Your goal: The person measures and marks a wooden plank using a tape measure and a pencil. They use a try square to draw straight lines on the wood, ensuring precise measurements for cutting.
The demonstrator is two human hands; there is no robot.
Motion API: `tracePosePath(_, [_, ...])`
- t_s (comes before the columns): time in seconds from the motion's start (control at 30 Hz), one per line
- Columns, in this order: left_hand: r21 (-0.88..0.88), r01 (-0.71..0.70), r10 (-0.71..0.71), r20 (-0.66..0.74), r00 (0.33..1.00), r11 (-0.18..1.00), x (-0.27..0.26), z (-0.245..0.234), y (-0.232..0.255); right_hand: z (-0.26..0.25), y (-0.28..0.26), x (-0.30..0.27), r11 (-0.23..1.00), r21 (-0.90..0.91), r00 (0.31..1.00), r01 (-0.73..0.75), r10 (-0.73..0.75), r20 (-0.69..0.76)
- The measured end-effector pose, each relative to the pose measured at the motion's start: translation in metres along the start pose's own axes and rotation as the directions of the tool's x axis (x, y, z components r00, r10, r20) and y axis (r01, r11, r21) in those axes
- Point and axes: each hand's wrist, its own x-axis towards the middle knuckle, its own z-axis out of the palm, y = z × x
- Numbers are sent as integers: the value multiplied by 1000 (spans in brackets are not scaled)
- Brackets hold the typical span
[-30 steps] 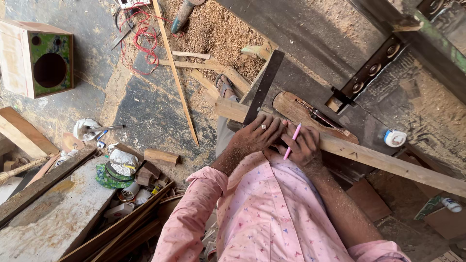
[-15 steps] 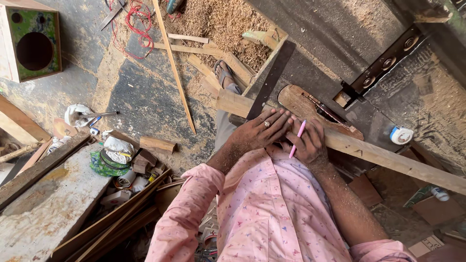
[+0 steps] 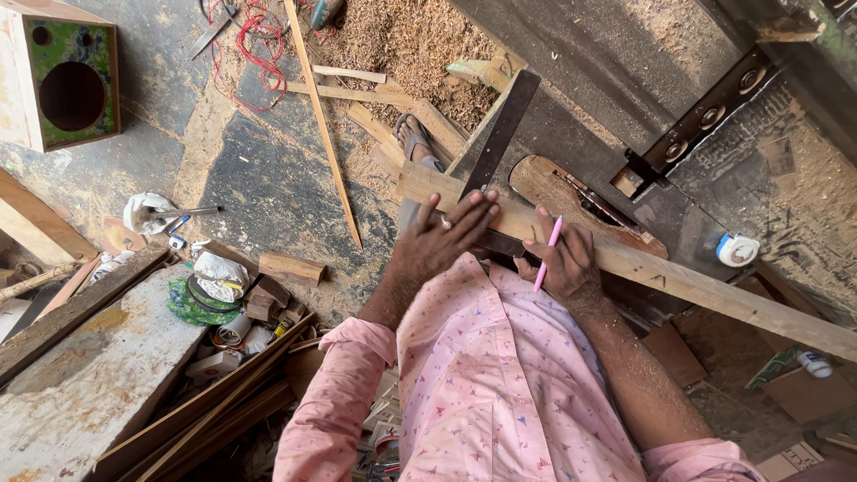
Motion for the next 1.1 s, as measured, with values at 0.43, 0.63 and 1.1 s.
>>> tracePosePath(0.43, [-414, -79, 165, 177, 970, 907, 32, -24, 34, -8, -9, 10, 999, 20, 999, -30, 31, -10])
tracePosePath(0.63, [-401, -99, 159, 120, 980, 911, 31, -22, 33, -9, -9, 12, 999, 6, 999, -45, 45, 16])
tracePosePath(1.1, [-388, -159, 226, 133, 965, 908, 33, -25, 26, -15, -15, 17, 997, 51, 997, -57, 54, 46])
